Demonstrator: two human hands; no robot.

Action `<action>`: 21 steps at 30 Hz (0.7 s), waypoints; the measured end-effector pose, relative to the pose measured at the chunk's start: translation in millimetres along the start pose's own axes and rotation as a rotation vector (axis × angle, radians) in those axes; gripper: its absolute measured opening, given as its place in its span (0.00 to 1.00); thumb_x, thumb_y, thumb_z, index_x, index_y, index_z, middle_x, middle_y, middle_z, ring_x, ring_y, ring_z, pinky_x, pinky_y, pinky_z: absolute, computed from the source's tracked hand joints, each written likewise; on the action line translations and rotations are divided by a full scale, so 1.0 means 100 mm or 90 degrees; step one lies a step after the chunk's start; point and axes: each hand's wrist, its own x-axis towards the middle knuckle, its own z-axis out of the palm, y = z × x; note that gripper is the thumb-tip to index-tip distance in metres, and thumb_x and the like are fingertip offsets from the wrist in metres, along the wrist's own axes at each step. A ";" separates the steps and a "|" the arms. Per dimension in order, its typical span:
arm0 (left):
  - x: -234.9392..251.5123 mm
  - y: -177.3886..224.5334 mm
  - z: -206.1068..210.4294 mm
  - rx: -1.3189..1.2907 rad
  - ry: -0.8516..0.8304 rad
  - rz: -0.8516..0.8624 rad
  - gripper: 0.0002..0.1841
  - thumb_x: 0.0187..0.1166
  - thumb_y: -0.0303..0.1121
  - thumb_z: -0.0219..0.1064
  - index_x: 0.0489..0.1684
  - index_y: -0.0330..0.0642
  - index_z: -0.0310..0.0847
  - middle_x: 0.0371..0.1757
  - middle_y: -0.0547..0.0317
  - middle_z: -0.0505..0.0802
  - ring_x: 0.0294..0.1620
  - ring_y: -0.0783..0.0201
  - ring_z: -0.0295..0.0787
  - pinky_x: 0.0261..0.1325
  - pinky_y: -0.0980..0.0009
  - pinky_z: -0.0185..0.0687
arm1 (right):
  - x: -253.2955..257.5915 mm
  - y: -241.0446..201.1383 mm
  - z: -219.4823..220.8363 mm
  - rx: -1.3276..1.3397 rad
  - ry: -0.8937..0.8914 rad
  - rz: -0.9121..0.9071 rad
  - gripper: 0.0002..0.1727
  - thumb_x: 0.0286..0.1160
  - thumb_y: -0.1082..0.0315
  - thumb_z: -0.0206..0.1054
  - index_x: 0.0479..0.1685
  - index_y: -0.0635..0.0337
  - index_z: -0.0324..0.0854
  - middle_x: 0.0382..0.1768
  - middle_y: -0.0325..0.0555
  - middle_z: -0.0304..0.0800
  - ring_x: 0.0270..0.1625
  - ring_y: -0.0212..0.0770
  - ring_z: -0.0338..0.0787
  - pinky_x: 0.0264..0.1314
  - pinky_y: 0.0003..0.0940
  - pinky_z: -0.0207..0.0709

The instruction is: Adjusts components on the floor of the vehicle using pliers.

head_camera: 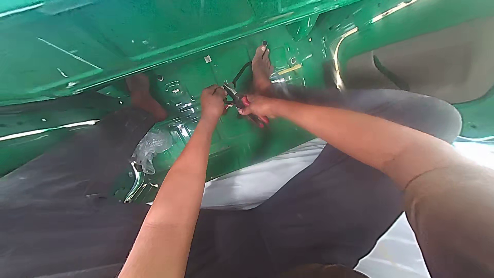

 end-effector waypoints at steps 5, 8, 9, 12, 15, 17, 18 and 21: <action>0.01 -0.03 0.04 -0.188 0.003 -0.079 0.13 0.87 0.34 0.56 0.30 0.46 0.81 0.21 0.71 0.78 0.20 0.74 0.71 0.24 0.75 0.68 | 0.07 0.03 -0.01 0.016 -0.010 0.016 0.31 0.82 0.62 0.69 0.81 0.54 0.62 0.45 0.52 0.87 0.28 0.43 0.86 0.26 0.36 0.82; 0.00 0.00 0.07 -0.253 0.003 -0.125 0.12 0.87 0.33 0.56 0.29 0.49 0.80 0.19 0.72 0.75 0.18 0.74 0.69 0.21 0.76 0.67 | 0.08 0.05 0.00 0.062 -0.019 0.017 0.33 0.72 0.64 0.77 0.75 0.55 0.66 0.38 0.49 0.82 0.28 0.42 0.84 0.27 0.38 0.83; -0.01 0.02 0.08 -0.263 0.004 -0.138 0.12 0.87 0.34 0.56 0.30 0.50 0.79 0.19 0.72 0.75 0.17 0.74 0.68 0.21 0.76 0.66 | 0.07 0.06 0.01 0.086 -0.019 0.022 0.34 0.69 0.65 0.79 0.74 0.55 0.67 0.39 0.50 0.81 0.31 0.45 0.85 0.30 0.44 0.85; -0.01 0.03 0.07 -0.286 -0.004 -0.188 0.11 0.86 0.35 0.57 0.30 0.52 0.79 0.19 0.73 0.72 0.17 0.74 0.66 0.21 0.77 0.65 | 0.04 0.07 0.04 0.122 -0.042 0.035 0.36 0.66 0.69 0.80 0.77 0.50 0.69 0.46 0.55 0.83 0.35 0.51 0.87 0.32 0.52 0.87; 0.00 0.01 0.06 -0.324 -0.017 -0.221 0.11 0.84 0.35 0.59 0.27 0.55 0.76 0.17 0.74 0.70 0.16 0.74 0.65 0.20 0.77 0.64 | 0.05 0.08 0.06 0.084 -0.022 0.039 0.32 0.65 0.71 0.80 0.71 0.50 0.71 0.32 0.50 0.78 0.15 0.39 0.74 0.13 0.35 0.76; 0.00 0.03 0.07 -0.326 -0.019 -0.225 0.10 0.82 0.34 0.61 0.26 0.55 0.75 0.16 0.73 0.70 0.16 0.74 0.65 0.19 0.78 0.63 | 0.03 0.07 0.07 0.050 0.006 0.064 0.29 0.68 0.73 0.76 0.69 0.52 0.71 0.29 0.49 0.76 0.13 0.38 0.72 0.12 0.33 0.73; 0.00 0.03 0.07 -0.322 -0.020 -0.225 0.10 0.82 0.33 0.61 0.26 0.54 0.75 0.16 0.73 0.70 0.15 0.74 0.65 0.19 0.78 0.64 | 0.02 0.06 0.08 0.031 0.021 0.082 0.27 0.71 0.73 0.74 0.69 0.53 0.68 0.28 0.48 0.76 0.12 0.38 0.71 0.12 0.32 0.72; -0.01 0.02 0.06 -0.299 -0.036 -0.221 0.11 0.84 0.35 0.59 0.27 0.53 0.76 0.16 0.74 0.70 0.15 0.75 0.65 0.18 0.78 0.65 | 0.01 0.05 0.14 0.000 0.060 0.096 0.22 0.74 0.73 0.70 0.65 0.55 0.70 0.24 0.47 0.76 0.09 0.37 0.69 0.09 0.30 0.67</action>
